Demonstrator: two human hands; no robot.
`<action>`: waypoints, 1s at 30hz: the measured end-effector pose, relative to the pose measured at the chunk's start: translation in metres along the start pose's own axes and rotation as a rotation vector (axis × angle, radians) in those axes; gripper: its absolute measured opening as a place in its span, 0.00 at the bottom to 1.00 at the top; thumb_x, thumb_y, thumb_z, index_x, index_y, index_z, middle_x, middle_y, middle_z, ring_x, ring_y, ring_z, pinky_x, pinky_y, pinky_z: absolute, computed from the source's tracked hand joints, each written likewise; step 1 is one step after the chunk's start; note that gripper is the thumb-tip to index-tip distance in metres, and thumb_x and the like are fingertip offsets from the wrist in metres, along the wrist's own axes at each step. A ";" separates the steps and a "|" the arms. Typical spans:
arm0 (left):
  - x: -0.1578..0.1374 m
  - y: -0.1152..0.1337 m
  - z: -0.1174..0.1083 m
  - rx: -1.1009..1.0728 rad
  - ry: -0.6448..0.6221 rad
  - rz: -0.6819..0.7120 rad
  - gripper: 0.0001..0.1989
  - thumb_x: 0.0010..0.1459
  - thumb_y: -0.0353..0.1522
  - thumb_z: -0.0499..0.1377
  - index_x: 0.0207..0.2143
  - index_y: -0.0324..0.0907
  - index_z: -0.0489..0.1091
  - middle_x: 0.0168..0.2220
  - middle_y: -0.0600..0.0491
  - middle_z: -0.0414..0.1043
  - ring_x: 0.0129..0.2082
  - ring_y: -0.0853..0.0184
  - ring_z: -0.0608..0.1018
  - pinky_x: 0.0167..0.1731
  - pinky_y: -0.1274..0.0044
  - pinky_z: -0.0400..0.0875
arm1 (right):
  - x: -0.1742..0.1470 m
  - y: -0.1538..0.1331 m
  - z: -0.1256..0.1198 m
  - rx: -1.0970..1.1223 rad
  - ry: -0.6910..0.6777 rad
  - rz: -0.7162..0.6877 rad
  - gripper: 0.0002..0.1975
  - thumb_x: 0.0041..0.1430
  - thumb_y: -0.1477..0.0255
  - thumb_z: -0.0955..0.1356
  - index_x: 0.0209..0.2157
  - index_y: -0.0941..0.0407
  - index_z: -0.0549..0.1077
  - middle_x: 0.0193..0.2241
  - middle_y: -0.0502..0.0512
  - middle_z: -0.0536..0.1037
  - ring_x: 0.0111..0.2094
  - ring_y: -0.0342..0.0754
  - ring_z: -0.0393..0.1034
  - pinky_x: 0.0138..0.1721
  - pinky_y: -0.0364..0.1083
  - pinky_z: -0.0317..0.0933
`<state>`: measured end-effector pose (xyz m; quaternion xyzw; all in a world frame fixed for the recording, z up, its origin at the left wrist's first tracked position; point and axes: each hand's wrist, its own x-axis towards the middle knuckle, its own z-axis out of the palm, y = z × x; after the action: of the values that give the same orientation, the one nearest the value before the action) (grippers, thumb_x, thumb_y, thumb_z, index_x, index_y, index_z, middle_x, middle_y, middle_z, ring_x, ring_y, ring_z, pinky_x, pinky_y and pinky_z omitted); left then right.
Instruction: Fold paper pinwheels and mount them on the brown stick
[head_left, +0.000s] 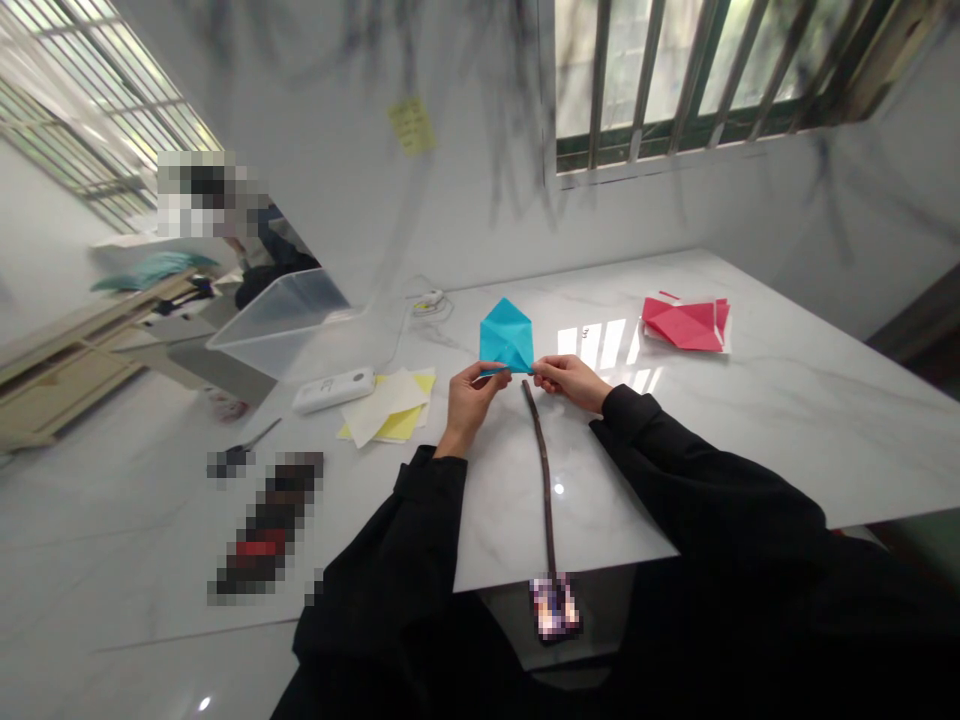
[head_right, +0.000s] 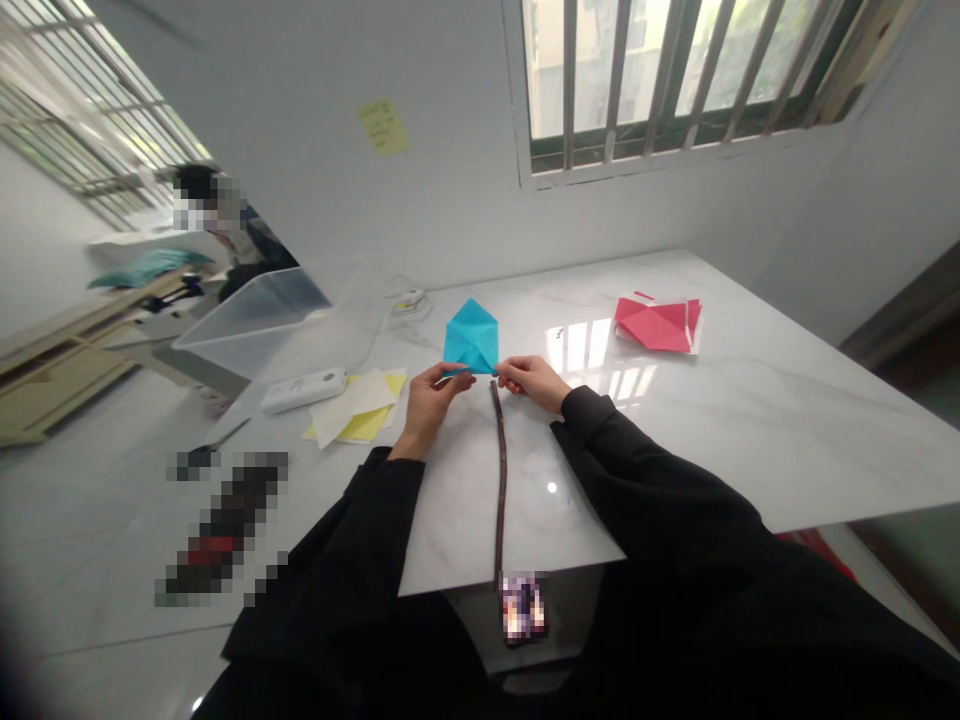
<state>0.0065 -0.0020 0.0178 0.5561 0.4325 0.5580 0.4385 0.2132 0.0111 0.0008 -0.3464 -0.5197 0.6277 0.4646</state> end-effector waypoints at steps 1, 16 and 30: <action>-0.001 0.002 0.001 -0.008 -0.017 -0.010 0.22 0.48 0.45 0.73 0.37 0.38 0.78 0.31 0.50 0.80 0.33 0.62 0.84 0.41 0.71 0.80 | 0.000 0.001 0.000 -0.006 0.006 -0.010 0.23 0.50 0.52 0.77 0.28 0.60 0.75 0.25 0.50 0.75 0.22 0.36 0.60 0.24 0.41 0.52; 0.005 0.018 -0.016 -0.454 0.067 -0.120 0.18 0.47 0.31 0.70 0.33 0.45 0.62 0.52 0.54 0.76 0.38 0.69 0.80 0.41 0.75 0.77 | 0.000 0.001 0.000 -0.003 0.032 0.012 0.21 0.49 0.54 0.77 0.29 0.58 0.74 0.26 0.53 0.79 0.24 0.38 0.67 0.28 0.41 0.63; 0.005 0.001 -0.012 0.038 0.058 0.011 0.16 0.46 0.38 0.72 0.32 0.42 0.69 0.33 0.55 0.74 0.29 0.73 0.72 0.29 0.82 0.68 | -0.003 0.001 0.002 -0.055 0.072 -0.044 0.22 0.47 0.59 0.78 0.37 0.54 0.70 0.23 0.47 0.77 0.25 0.43 0.71 0.30 0.43 0.66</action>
<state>-0.0054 0.0023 0.0196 0.5501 0.4526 0.5681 0.4121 0.2119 0.0072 -0.0001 -0.3701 -0.5273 0.5898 0.4870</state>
